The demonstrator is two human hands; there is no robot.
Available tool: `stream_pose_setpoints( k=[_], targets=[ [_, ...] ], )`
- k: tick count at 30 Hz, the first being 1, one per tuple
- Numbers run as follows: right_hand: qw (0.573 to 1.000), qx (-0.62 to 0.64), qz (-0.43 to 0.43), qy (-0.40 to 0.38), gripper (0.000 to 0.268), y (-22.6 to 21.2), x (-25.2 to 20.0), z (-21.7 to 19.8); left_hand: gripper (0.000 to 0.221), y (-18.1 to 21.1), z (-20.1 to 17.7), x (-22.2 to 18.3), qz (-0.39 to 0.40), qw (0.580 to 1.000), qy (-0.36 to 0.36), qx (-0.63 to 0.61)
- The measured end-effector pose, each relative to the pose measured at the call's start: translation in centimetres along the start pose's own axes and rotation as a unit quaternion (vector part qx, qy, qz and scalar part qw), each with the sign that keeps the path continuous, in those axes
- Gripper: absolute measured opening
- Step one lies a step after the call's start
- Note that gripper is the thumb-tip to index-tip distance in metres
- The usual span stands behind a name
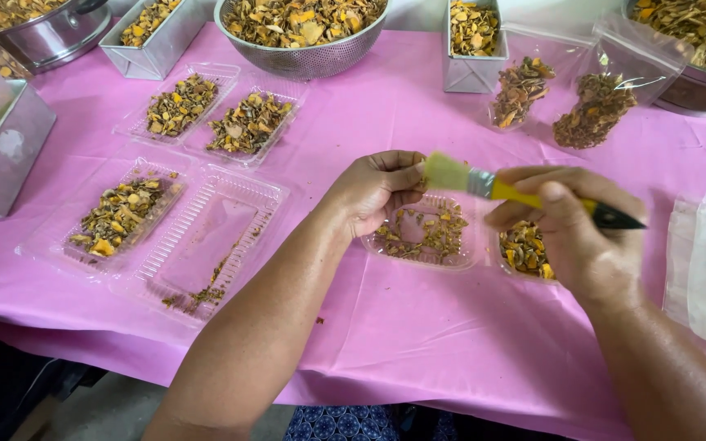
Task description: Sorting and arranging dried tea ingredients into small plastic containers using a brush and hands.
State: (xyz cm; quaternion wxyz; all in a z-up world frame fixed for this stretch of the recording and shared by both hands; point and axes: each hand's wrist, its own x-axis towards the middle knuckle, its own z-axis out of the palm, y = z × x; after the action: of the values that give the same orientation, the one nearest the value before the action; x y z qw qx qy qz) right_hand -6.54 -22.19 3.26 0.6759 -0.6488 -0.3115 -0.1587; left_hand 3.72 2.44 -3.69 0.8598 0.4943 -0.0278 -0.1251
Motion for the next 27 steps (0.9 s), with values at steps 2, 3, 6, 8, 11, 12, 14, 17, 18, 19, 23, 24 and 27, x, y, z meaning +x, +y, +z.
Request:
stream_pose_setpoints(
  k=[2,3,6,8,11,12,14,17,18,19,23,24,27],
  targets=[
    [0.999,-0.031,0.037,-0.01,0.022,-0.1,0.0,0.3,0.021,-0.3,-0.2,0.4,-0.007,1.0,0.006,-0.021],
    [0.998,-0.019,0.058,-0.002,0.023,0.0,0.0,0.3,0.02,-0.2,-0.2,0.5,-0.01,1.0,0.006,-0.025],
    [0.999,0.011,0.032,-0.008,0.021,0.1,0.2,-0.7,0.021,-0.1,0.4,0.0,-0.001,0.999,0.006,-0.039],
    [0.999,0.028,-0.018,-0.02,0.02,0.2,0.2,-1.2,0.023,-0.2,0.7,-0.1,0.012,0.999,0.004,-0.05],
    [0.998,0.056,0.011,0.038,0.024,0.6,0.1,-1.0,0.02,-1.1,0.5,0.3,0.025,0.997,-0.001,-0.079],
    [0.997,0.067,0.021,0.021,0.021,0.8,0.2,-0.6,0.02,-1.4,0.4,0.6,0.02,0.995,0.015,-0.098],
    [0.997,0.077,0.031,0.006,0.019,1.0,0.2,-0.4,0.02,-1.5,0.4,0.7,0.014,0.993,0.031,-0.117],
    [0.993,0.102,0.049,-0.026,0.018,0.7,0.2,-0.9,0.02,-0.9,0.8,0.1,0.029,0.997,0.031,-0.072],
    [0.995,0.097,0.021,-0.032,0.019,0.5,0.2,-1.2,0.022,-0.7,1.0,-0.1,0.03,0.997,0.029,-0.071],
    [0.995,0.091,-0.007,-0.037,0.022,0.4,0.3,-1.4,0.023,-0.4,1.2,-0.3,0.031,0.997,0.027,-0.071],
    [0.994,0.08,0.021,0.072,0.02,0.5,0.4,-1.1,0.022,-0.1,1.4,-0.5,0.035,0.997,0.031,-0.055],
    [0.993,0.106,0.034,0.031,0.018,0.5,0.6,-0.9,0.021,-0.2,1.4,-0.5,0.028,0.997,0.037,-0.057],
    [0.989,0.131,0.076,-0.007,0.019,0.9,0.4,-1.0,0.021,-0.6,0.9,-0.1,0.021,0.998,0.041,-0.041]
  ],
)
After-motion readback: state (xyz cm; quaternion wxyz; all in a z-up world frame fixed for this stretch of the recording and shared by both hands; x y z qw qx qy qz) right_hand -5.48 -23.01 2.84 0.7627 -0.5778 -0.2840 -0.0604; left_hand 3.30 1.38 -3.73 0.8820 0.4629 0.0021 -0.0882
